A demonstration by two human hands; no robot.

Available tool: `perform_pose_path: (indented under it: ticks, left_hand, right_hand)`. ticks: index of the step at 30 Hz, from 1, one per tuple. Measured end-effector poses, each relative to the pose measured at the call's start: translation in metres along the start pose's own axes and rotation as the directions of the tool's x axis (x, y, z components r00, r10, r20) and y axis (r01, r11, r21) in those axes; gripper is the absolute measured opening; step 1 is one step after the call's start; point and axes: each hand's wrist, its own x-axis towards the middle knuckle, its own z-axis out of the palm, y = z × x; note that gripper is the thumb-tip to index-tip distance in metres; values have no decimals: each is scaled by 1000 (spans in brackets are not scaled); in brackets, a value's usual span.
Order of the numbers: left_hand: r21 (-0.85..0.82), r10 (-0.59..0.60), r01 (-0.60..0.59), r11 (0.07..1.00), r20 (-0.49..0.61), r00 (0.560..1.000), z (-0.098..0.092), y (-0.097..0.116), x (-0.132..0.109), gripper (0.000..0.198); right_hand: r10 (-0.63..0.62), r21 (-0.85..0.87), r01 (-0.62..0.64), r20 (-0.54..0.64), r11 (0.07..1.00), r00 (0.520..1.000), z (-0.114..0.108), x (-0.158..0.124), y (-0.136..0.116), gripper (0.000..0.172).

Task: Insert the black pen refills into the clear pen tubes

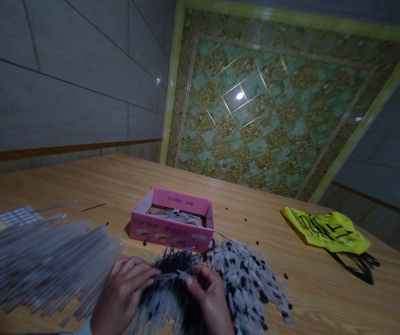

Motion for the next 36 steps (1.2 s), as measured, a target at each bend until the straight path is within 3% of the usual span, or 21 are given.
perform_pose_path:
  ticks: [7, 11, 18, 22, 29, 33, 36]
  left_hand:
    - [0, -24, 24, 1000, 30, 999, 2, 4, 1, 29]
    - [22, -29, 27, 999, 100, 995, 1, 2, 0, 27]
    - [9, -109, 110, 994, 223, 969, 2, -4, 0, 17]
    - [-26, -161, 170, 985, 217, 963, 4, -3, -1, 17]
    - [-53, -216, 223, 973, 106, 971, 5, 2, -3, 21]
    - [-50, -226, 233, 971, 114, 967, 9, 1, -5, 23]
    - [-27, -214, 219, 975, 128, 968, 10, 0, -4, 22]
  right_hand:
    - [-85, -239, 81, -9, 968, 996, 6, -1, 4, 25]
    - [-136, -376, 125, -2, 918, 991, 10, -3, 3, 21]
    - [-350, -636, 348, 128, 689, 928, 15, -7, -4, 12]
    - [-419, -680, 402, 151, 613, 895, 19, -8, 1, 13]
    - [-453, -680, 381, 80, 627, 888, 25, -9, 9, 13]
    - [-491, -684, 412, 90, 602, 867, 24, -7, 15, 15]
    - [-473, -688, 390, 76, 612, 878, 23, -5, 21, 16]
